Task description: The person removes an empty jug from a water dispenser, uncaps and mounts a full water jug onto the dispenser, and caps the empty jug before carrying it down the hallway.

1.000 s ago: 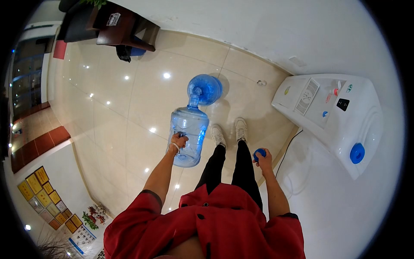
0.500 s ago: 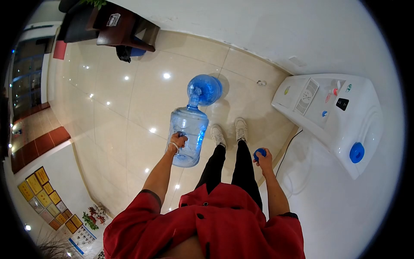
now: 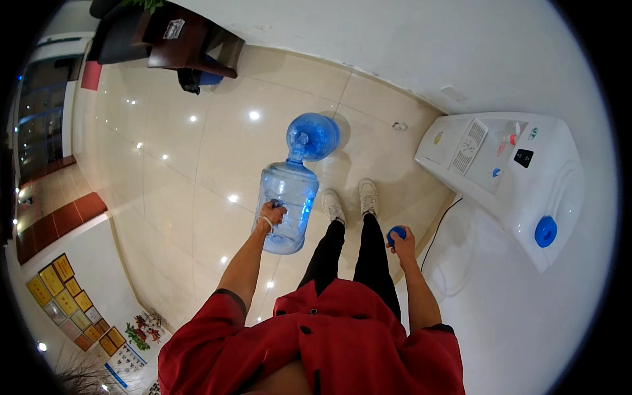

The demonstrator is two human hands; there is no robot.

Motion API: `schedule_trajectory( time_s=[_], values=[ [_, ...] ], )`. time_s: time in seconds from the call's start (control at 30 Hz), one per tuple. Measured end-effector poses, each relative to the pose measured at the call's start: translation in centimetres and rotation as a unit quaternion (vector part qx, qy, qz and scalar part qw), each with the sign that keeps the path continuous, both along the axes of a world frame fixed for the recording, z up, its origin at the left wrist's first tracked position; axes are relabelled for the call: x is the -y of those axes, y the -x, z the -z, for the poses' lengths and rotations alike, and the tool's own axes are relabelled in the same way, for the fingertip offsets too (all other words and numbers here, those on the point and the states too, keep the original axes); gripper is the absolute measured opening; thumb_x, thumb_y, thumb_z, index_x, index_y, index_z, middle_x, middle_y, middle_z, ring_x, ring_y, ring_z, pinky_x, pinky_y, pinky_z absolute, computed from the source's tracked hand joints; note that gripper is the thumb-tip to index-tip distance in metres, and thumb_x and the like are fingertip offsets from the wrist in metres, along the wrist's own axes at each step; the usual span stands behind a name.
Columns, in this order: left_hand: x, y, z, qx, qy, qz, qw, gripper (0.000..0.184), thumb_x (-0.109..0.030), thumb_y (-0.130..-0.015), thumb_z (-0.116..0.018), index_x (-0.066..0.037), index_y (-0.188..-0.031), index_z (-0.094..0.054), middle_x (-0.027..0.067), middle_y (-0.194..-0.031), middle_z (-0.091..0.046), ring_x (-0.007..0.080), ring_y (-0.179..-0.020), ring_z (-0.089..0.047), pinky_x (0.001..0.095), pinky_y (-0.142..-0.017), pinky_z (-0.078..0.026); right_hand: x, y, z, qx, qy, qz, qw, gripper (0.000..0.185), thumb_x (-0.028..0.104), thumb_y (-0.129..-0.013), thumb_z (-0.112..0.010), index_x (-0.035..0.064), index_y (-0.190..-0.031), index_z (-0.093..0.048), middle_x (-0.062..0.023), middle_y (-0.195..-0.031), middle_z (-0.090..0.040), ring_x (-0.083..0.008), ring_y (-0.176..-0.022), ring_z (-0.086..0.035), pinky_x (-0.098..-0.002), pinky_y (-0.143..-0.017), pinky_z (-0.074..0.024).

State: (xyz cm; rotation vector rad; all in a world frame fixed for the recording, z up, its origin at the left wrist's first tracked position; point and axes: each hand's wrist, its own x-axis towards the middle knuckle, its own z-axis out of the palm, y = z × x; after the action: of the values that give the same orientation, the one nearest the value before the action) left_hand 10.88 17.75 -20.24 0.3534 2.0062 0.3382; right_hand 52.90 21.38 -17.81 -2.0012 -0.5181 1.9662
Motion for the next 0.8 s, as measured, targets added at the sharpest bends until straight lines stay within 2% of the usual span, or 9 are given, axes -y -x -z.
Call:
schedule_trajectory(
  time_s=[0.3, 0.37, 0.6, 0.67, 0.8],
  values=[
    [0.2, 0.2, 0.5, 0.004, 0.007, 0.005, 1.0, 0.019, -0.015, -0.064, -0.063, 0.001, -0.073, -0.059, 0.0076, -0.054, -0.054, 0.0168, -0.045, -0.052, 0.031, -0.043, -0.044, -0.1, 0.4, -0.2, 0.003, 0.002, -0.006, 1.0, 0.019, 0.008, -0.083, -0.053, 0.0047, -0.101, -0.049, -0.0109, -0.078, -0.062, -0.0156, -0.051, -0.057, -0.0227, -0.037, -0.0373],
    [-0.2, -0.1, 0.1, 0.0, 0.0, -0.009, 1.0, 0.012, -0.007, -0.065, -0.063, -0.001, -0.07, -0.054, 0.0058, -0.053, -0.049, 0.0157, -0.043, -0.047, 0.0299, -0.039, -0.04, -0.2, 0.5, -0.1, 0.0, 0.0, -0.008, 1.0, 0.019, 0.008, -0.083, -0.053, 0.0046, -0.101, -0.049, -0.0109, -0.078, -0.062, -0.0157, -0.051, -0.057, -0.0228, -0.037, -0.0373],
    [0.4, 0.2, 0.2, 0.009, -0.002, -0.012, 1.0, 0.012, -0.007, -0.065, -0.063, -0.001, -0.069, -0.053, 0.006, -0.053, -0.05, 0.0159, -0.044, -0.048, 0.0298, -0.039, -0.041, 0.0, 0.5, -0.3, 0.004, 0.003, -0.01, 1.0, 0.02, 0.008, -0.083, -0.053, 0.0046, -0.102, -0.048, -0.0112, -0.078, -0.062, -0.0157, -0.05, -0.056, -0.0227, -0.036, -0.0366],
    [0.9, 0.6, 1.1, -0.012, 0.008, 0.021, 1.0, 0.023, -0.018, -0.064, -0.063, 0.003, -0.075, -0.06, 0.0108, -0.058, -0.057, 0.0196, -0.048, -0.056, 0.0323, -0.047, -0.047, 0.0, 0.5, -0.2, 0.004, 0.0, -0.012, 1.0, 0.02, 0.008, -0.083, -0.053, 0.0047, -0.102, -0.048, -0.0112, -0.078, -0.062, -0.0157, -0.05, -0.056, -0.0227, -0.036, -0.0365],
    [0.8, 0.8, 1.3, -0.02, 0.019, 0.031, 0.999, 0.024, -0.018, -0.063, -0.063, 0.003, -0.075, -0.06, 0.0115, -0.059, -0.059, 0.0199, -0.049, -0.057, 0.0322, -0.049, -0.047, -0.2, 0.5, 0.0, 0.001, 0.006, -0.008, 1.0, 0.021, 0.008, -0.082, -0.053, 0.0044, -0.102, -0.048, -0.0114, -0.079, -0.062, -0.0157, -0.05, -0.056, -0.0229, -0.036, -0.0364]
  ],
)
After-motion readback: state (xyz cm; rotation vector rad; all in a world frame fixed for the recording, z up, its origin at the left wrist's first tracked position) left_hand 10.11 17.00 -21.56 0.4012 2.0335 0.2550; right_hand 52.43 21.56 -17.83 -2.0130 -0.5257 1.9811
